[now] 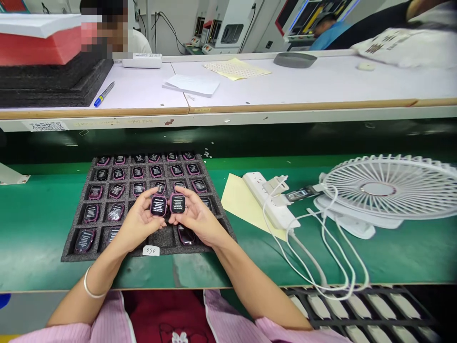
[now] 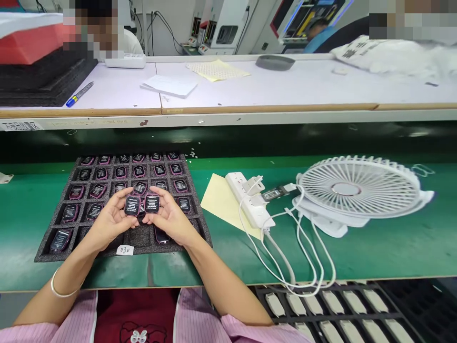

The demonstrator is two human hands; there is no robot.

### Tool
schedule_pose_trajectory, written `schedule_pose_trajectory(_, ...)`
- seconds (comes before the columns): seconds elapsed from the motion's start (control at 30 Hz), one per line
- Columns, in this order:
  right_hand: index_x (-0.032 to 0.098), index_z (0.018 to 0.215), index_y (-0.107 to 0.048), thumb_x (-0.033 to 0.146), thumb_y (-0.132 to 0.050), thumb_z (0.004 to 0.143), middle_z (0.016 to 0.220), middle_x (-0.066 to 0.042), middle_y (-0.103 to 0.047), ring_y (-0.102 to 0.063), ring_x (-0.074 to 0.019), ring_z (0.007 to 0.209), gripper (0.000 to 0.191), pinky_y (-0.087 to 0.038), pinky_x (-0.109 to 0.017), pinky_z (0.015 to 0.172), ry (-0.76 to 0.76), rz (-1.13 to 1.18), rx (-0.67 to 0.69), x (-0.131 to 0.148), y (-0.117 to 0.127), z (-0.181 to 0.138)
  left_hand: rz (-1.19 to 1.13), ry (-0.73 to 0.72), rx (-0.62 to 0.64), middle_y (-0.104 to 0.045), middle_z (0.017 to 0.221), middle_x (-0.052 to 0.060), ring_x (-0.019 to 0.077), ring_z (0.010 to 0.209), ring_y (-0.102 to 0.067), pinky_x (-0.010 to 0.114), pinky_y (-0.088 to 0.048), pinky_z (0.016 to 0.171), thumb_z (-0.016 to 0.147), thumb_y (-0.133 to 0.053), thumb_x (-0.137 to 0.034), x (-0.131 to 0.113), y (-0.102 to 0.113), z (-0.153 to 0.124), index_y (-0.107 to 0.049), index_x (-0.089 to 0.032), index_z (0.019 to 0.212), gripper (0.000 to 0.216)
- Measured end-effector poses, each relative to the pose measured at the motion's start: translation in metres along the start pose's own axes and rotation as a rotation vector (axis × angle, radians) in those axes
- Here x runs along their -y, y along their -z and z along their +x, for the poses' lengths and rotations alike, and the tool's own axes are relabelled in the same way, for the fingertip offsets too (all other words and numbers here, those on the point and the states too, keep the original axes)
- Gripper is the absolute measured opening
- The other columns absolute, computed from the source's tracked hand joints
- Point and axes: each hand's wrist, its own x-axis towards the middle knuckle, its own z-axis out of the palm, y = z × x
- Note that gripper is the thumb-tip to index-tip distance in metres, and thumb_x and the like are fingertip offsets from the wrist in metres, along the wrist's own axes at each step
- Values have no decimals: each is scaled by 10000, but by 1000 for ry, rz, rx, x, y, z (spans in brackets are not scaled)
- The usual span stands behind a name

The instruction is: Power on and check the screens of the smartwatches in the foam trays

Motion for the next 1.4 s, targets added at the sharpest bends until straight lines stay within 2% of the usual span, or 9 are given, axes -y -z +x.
schedule_pose_trajectory(0.13, 271, 1292, -491, 194, -649, 829, 1085, -55, -619, -683, -178, 845, 496, -568, -372, 775, 44, -350, 82, 0, -4, -18, 270, 52, 66, -650, 1030, 51, 132, 707, -662, 286, -572, 681, 773, -746, -251, -5, 22, -28, -548, -225, 1268, 533)
schedule_pose_trajectory(0.33, 190, 1162, -657, 227, -746, 766, 1339, -188, -556, -482, -385, 1297, 408, -375, -599, 1053, 295, -1246, 97, 1, -19, -32, 1107, -197, -32, -605, 1150, 68, 286, 1105, -543, 474, -479, 995, 791, -724, -231, -1, 45, -63, -659, -262, 1143, 359)
schedule_pose_trajectory(0.57, 182, 1360, -585, 493, -735, 842, 1480, -219, -485, -424, -383, 1376, 622, -355, -575, 1072, 366, -1357, 190, 2, -14, -34, 1314, -239, -70, -555, 1168, 86, 295, 1082, -495, 487, -458, 964, 801, -766, -280, 3, 50, -64, -574, -281, 1355, 587)
schedule_pose_trajectory(0.63, 183, 1336, -594, 481, -642, 922, 1418, -206, -541, -490, -344, 1320, 513, -384, -531, 1041, 406, -1368, 69, 10, 0, -39, 1335, -298, -113, -557, 1157, 92, 287, 1067, -496, 472, -456, 949, 812, -771, -291, 1, 39, -60, -586, -257, 1347, 567)
schedule_pose_trajectory(0.77, 188, 986, -702, 409, -509, 1008, 1004, -113, -683, -635, -273, 981, 294, -411, -449, 885, 311, -1540, -236, 24, 36, -57, 1337, -388, -56, -601, 1021, 73, 246, 960, -518, 410, -465, 869, 895, -696, -301, 5, -7, -45, -708, -223, 1121, 240)
schedule_pose_trajectory(0.93, 160, 860, -718, 445, -585, 961, 849, -108, -641, -605, -276, 808, 330, -378, -405, 748, 105, -1897, -279, 18, 59, -72, 1562, -227, 59, -631, 991, 141, 300, 978, -550, 435, -482, 816, 894, -685, -387, 19, -67, -18, -729, -103, 971, 298)
schedule_pose_trajectory(1.17, 172, 988, -653, 384, -572, 950, 968, -118, -643, -604, -278, 902, 230, -437, -375, 752, 254, -1628, -303, 0, 55, -82, 1274, -194, 129, -644, 1073, 87, 288, 1031, -552, 454, -450, 885, 856, -730, -315, 20, -68, -15, -662, -190, 1011, 211)
schedule_pose_trajectory(1.3, 197, 944, -609, 319, -529, 940, 866, -77, -675, -636, -234, 772, 147, -447, -342, 684, 130, -1396, -192, 9, 49, -82, 927, -219, 239, -688, 947, 31, 215, 951, -613, 454, -422, 977, 856, -673, -156, 9, -56, -19, -611, -196, 874, 76)
schedule_pose_trajectory(1.4, 203, 1000, -618, 326, -484, 959, 925, -94, -713, -652, -234, 780, 187, -458, -346, 686, 56, -1214, -221, 23, 41, -72, 519, -158, 174, -718, 1007, 63, 198, 931, -657, 341, -498, 836, 840, -666, -194, -9, -42, -12, -630, -189, 940, 106)
